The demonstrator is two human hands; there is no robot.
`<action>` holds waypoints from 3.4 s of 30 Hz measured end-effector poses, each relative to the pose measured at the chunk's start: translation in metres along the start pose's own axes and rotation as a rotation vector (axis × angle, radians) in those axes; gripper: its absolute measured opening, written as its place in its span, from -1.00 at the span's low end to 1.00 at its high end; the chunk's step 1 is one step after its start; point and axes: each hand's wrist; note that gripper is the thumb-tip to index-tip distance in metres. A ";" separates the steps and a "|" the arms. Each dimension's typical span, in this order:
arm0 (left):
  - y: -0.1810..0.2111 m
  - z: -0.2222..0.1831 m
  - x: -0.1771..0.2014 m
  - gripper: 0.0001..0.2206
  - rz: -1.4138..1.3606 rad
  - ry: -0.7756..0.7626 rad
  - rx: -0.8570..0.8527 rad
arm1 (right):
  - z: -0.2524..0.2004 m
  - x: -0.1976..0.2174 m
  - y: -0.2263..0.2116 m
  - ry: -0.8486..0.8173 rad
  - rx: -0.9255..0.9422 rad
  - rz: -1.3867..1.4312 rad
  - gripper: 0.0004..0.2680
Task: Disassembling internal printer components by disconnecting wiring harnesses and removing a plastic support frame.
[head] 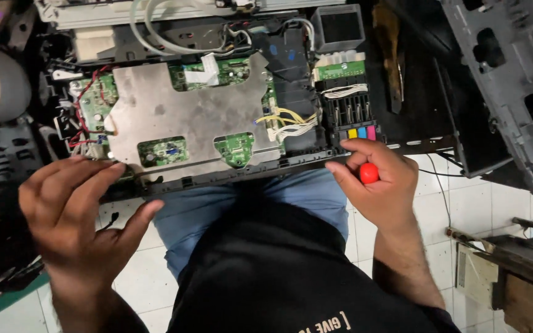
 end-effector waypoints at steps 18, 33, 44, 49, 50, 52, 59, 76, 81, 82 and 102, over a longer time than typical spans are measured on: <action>0.013 0.006 0.014 -0.63 0.195 -0.003 0.090 | 0.005 0.008 0.004 -0.156 0.099 -0.252 -0.78; -0.008 0.018 0.014 -0.84 0.094 -0.148 -0.102 | 0.010 0.006 0.033 -0.190 0.328 -0.186 -0.78; -0.014 0.020 0.007 -0.90 0.077 -0.070 -0.181 | 0.005 0.001 0.030 -0.142 0.333 -0.096 -0.80; -0.008 0.011 -0.005 -0.82 0.020 0.007 -0.241 | 0.004 -0.003 0.030 -0.076 0.327 -0.114 -0.81; -0.006 0.012 -0.005 -0.75 0.020 0.059 -0.252 | 0.006 -0.005 0.030 -0.079 0.367 -0.090 -0.82; -0.009 0.007 -0.008 -0.73 0.006 0.058 -0.259 | 0.007 -0.004 0.035 -0.036 0.431 -0.149 -0.84; -0.017 -0.009 -0.018 -0.78 0.058 0.099 -0.260 | 0.011 -0.008 0.036 0.027 0.583 -0.150 -0.83; 0.011 -0.034 -0.018 -0.78 0.070 0.193 -0.107 | -0.007 0.002 0.013 -0.120 0.439 -0.143 -0.89; 0.023 -0.047 -0.027 -0.92 -0.083 0.290 -0.120 | -0.028 0.007 0.016 -0.004 0.367 -0.105 -0.83; 0.024 -0.052 -0.030 -0.93 -0.112 0.304 -0.082 | -0.029 0.007 0.013 0.024 0.309 -0.100 -0.75; 0.021 -0.052 -0.056 -0.73 -0.212 0.421 0.024 | -0.021 0.010 0.012 0.000 0.248 0.132 -0.67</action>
Point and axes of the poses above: each hand's wrist, its own z-axis towards the middle knuckle, its own x-axis out of the back of the hand, y = z × x, and after that the axes turned 13 degrees about -z, right-handed
